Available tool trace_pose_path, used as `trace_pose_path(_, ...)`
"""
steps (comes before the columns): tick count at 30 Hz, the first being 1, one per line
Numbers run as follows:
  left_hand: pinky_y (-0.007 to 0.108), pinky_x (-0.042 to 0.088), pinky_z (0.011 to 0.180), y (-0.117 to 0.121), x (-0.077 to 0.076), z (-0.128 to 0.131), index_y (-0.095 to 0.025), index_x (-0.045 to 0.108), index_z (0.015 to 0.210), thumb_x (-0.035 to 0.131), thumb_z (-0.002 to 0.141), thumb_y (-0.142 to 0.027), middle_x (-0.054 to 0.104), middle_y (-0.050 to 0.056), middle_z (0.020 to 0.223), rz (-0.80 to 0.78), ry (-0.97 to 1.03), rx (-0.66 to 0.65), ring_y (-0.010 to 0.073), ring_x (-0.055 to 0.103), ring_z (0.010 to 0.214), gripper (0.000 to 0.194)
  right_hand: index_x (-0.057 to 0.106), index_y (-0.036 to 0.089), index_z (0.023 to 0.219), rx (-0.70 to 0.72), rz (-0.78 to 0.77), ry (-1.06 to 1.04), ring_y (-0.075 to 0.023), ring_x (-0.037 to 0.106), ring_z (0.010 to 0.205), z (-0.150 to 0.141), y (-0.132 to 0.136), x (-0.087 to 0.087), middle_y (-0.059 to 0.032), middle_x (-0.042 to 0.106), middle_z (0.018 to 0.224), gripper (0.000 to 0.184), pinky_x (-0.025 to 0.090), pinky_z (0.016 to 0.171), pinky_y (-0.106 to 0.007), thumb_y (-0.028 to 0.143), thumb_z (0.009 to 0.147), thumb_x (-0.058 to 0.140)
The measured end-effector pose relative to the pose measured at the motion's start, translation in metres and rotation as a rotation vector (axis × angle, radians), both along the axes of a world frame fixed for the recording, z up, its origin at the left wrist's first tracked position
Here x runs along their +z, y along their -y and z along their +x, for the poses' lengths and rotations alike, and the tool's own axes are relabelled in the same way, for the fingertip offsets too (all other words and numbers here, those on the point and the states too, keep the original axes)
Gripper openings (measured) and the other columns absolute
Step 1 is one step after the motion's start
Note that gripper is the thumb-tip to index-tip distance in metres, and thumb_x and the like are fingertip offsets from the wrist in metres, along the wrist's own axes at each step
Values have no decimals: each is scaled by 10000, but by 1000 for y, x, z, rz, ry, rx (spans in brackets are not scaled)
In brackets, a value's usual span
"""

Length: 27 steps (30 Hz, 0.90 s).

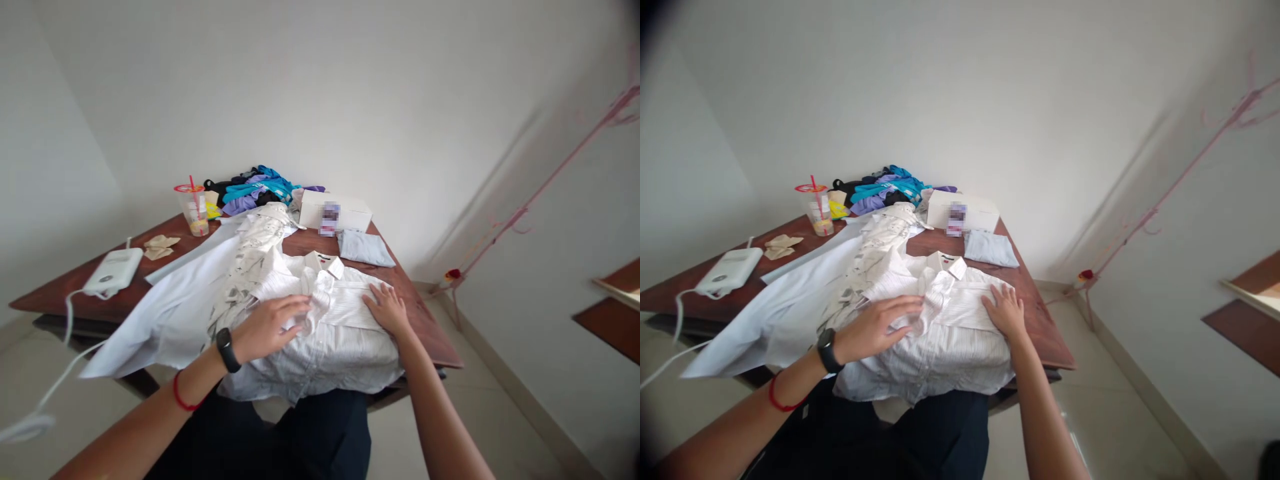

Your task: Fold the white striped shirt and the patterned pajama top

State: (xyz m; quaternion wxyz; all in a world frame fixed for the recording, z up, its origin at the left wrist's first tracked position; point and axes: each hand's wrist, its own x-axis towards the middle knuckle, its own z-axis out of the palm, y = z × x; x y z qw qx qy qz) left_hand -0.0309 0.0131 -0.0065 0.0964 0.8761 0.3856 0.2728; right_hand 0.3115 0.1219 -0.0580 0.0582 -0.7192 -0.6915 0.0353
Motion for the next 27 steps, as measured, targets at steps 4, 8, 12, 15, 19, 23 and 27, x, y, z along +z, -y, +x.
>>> trace_pose_path(4,526,275,1223,-4,-21,-14,-201,354,1575,698,858,-577,400,160,1601,92,-205,204,357,336,1495,880,393,271,1571,-1,-8,-48,-316,165,1562,-1,1,3,-100,239,1688,636,185,1221,-559,591,1024,339)
trace_pose_path(8,518,272,1219,-13,-47,-17,-199,428,1545,579,896,-701,396,167,1601,100,-258,223,354,345,1492,835,390,286,1569,-12,-26,-75,-317,140,1565,0,-1,1,-87,229,1691,640,174,1218,-578,605,1016,348)
trace_pose_path(12,533,302,1208,-14,-57,-13,-246,476,1527,584,928,-646,368,134,1623,163,-194,252,355,335,1496,729,387,275,1571,-7,-26,-91,-324,136,1566,0,-2,1,-90,226,1692,650,165,1222,-575,607,1013,353)
trace_pose_path(15,541,315,1201,-12,-57,-12,-261,495,1517,594,929,-631,374,136,1620,184,-188,262,361,339,1493,702,392,272,1569,-11,-24,-98,-313,138,1568,-2,-1,3,-93,235,1689,643,172,1225,-567,599,1015,360)
trace_pose_path(19,540,319,1200,-11,-58,-12,-273,529,1492,595,932,-622,382,139,1615,197,-195,262,358,337,1495,664,412,267,1557,-19,-13,-131,-317,141,1568,-3,1,5,-103,227,1690,632,169,1224,-588,586,1012,389)
trace_pose_path(23,530,326,1203,-11,-60,-12,-282,534,1488,645,910,-592,403,127,1606,208,-155,272,353,354,1487,666,440,258,1538,-7,18,-170,-371,124,1564,-3,6,11,-124,198,1695,613,148,1183,-701,564,1008,415)
trace_pose_path(27,532,333,1206,-11,-64,-12,-300,527,1492,668,899,-578,402,113,1608,219,-105,266,355,350,1489,671,485,239,1507,71,134,-144,-433,112,1553,-15,17,31,-141,256,1673,598,105,1130,-797,521,979,508)
